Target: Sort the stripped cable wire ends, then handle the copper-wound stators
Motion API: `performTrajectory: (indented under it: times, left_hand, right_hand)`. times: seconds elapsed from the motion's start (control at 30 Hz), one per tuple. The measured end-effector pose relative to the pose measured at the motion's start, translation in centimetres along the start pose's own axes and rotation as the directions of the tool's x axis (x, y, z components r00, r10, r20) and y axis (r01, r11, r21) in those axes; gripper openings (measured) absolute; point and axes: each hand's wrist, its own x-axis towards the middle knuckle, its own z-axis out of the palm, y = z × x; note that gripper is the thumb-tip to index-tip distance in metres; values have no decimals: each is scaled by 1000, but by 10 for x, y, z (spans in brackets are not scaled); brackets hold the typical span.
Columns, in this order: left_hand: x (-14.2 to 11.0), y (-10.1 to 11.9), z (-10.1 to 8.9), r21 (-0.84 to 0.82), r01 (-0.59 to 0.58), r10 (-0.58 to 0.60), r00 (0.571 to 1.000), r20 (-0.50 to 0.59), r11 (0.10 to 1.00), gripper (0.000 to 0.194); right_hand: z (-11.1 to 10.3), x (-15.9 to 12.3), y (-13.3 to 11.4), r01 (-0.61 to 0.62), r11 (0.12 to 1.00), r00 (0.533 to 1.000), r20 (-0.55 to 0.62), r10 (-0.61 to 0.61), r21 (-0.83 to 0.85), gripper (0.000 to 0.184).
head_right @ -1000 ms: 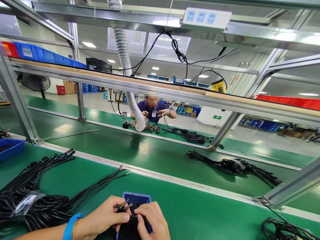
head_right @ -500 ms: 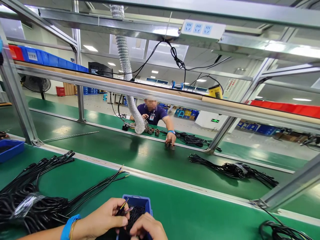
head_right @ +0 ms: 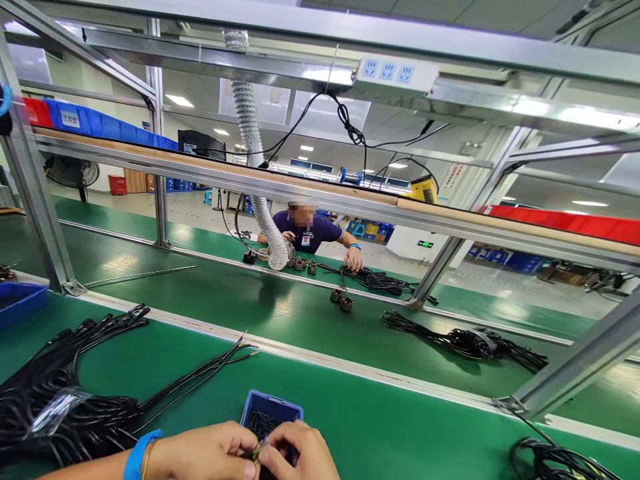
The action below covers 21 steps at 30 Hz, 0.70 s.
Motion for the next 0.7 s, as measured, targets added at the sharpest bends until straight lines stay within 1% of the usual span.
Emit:
performTrajectory:
  times: [0.03, 0.1, 0.13, 0.17, 0.2, 0.23, 0.27, 0.3, 0.37, 0.43, 0.47, 0.53, 0.6, 0.7]
  left_hand:
    - [2, 0, 1, -93, 15, -20, 999, -51, 996, 29]
    - [6, 0, 3, -281, 28, -66, 990, -124, 959, 32]
    - [7, 1, 3, -338, 20, -73, 987, -143, 941, 35]
    - [8, 2, 3, -368, 0, -63, 985, -159, 930, 37]
    - [8, 2, 3, -380, -22, -46, 984, -170, 925, 39]
    - [8, 3, 2, -385, -35, -34, 984, -173, 922, 40]
    - [7, 2, 2, -391, -35, -36, 985, -172, 920, 41]
    - [7, 2, 1, -400, -24, -47, 985, -167, 916, 41]
    - [7, 0, 1, -409, -1, -70, 985, -158, 912, 38]
    - [7, 0, 2, -388, -10, -66, 981, -181, 922, 31]
    - [7, 1, 2, -369, -34, -49, 976, -214, 929, 27]
    - [7, 4, 2, -328, -111, 9, 955, -297, 938, 24]
    - [7, 7, 1, -287, -193, 80, 929, -362, 938, 28]
    - [9, 9, -2, -226, -235, 131, 908, -398, 945, 35]
  right_hand:
    - [-1, 3, -3, 28, 999, 1000, 2, -28, -46, 29]
    - [-2, 7, -4, 80, 993, 997, 11, -79, -84, 32]
    - [-1, 8, 0, 82, 989, 996, -24, -85, -124, 34]
    - [0, 8, 6, 68, 978, 991, -98, -89, -199, 31]
    - [1, 9, 14, 44, 953, 975, -195, -106, -299, 25]
    - [3, 9, 23, 21, 915, 949, -280, -145, -404, 17]
    - [5, 9, 31, 9, 867, 920, -335, -202, -499, 15]
    - [7, 10, 38, 7, 813, 896, -358, -264, -582, 20]
    - [13, 13, 44, 26, 706, 866, -336, -369, -708, 22]
    - [23, 19, 38, 68, 616, 867, -259, -426, -785, 17]
    - [29, 23, 33, 90, 585, 872, -219, -437, -806, 14]
    - [44, 30, 24, 127, 558, 884, -161, -438, -820, 12]
    - [55, 36, 20, 125, 551, 886, -157, -437, -825, 17]
    - [60, 36, 24, 129, 556, 884, -159, -439, -821, 21]
